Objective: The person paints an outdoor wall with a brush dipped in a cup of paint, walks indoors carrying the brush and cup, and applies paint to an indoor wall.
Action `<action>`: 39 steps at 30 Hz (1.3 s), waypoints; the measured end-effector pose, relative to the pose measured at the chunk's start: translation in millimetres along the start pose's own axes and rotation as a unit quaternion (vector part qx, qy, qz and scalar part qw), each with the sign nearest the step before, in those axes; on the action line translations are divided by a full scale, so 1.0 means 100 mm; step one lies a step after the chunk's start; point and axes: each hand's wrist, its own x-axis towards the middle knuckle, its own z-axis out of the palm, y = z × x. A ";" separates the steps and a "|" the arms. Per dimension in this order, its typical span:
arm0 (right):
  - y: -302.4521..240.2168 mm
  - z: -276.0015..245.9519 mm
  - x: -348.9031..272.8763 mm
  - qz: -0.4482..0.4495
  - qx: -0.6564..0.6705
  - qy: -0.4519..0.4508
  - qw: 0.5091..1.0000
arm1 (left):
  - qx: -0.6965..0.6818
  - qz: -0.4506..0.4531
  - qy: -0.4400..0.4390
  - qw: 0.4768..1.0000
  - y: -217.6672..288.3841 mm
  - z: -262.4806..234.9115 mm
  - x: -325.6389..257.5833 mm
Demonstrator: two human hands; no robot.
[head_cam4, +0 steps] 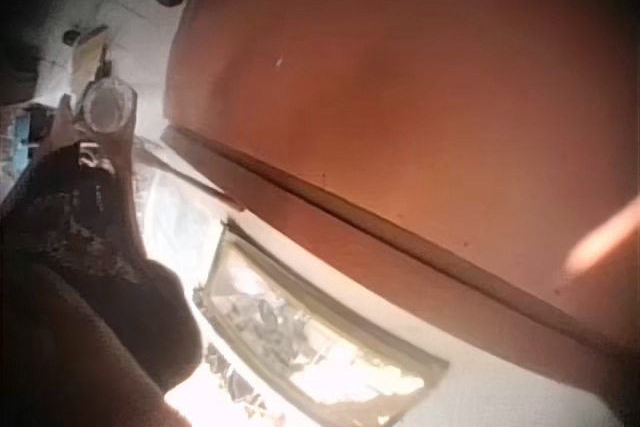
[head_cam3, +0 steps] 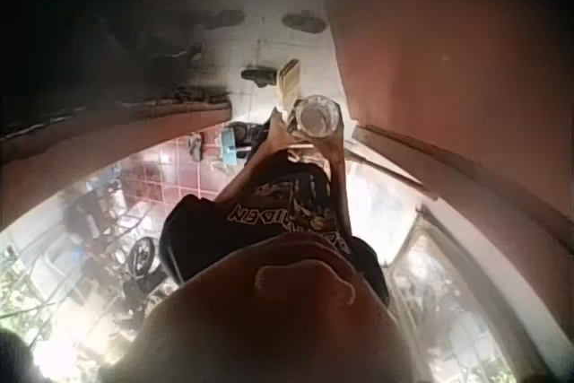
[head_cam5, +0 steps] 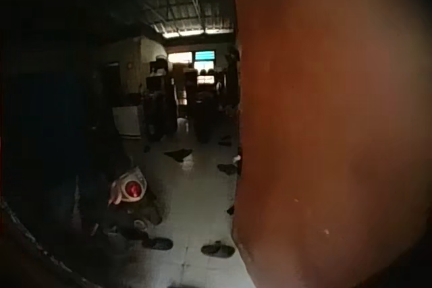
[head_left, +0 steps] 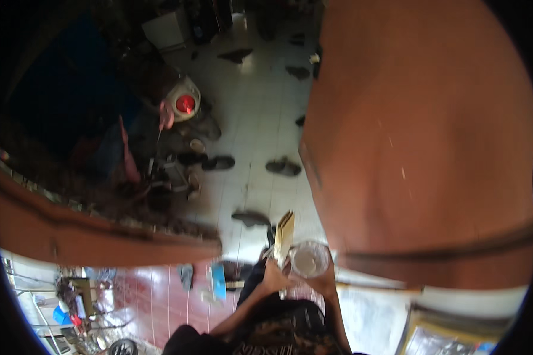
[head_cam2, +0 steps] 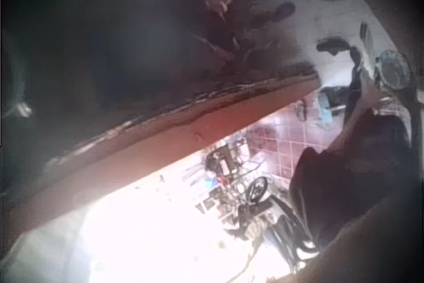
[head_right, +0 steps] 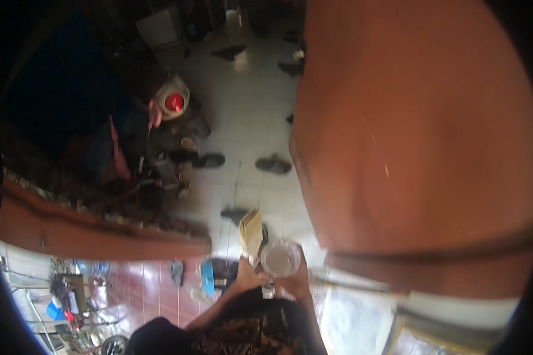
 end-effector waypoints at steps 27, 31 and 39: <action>-0.46 0.81 5.88 0.157 -0.268 -0.511 0.802 | 0.168 -0.072 0.366 0.912 -0.22 -2.89 4.71; -0.16 0.92 6.99 0.012 -0.347 -0.530 0.774 | 0.196 0.035 0.415 0.888 -0.09 -3.23 5.69; -0.22 0.75 8.42 0.222 -0.288 -0.422 0.831 | 0.179 -0.034 0.429 0.885 0.32 -3.52 7.30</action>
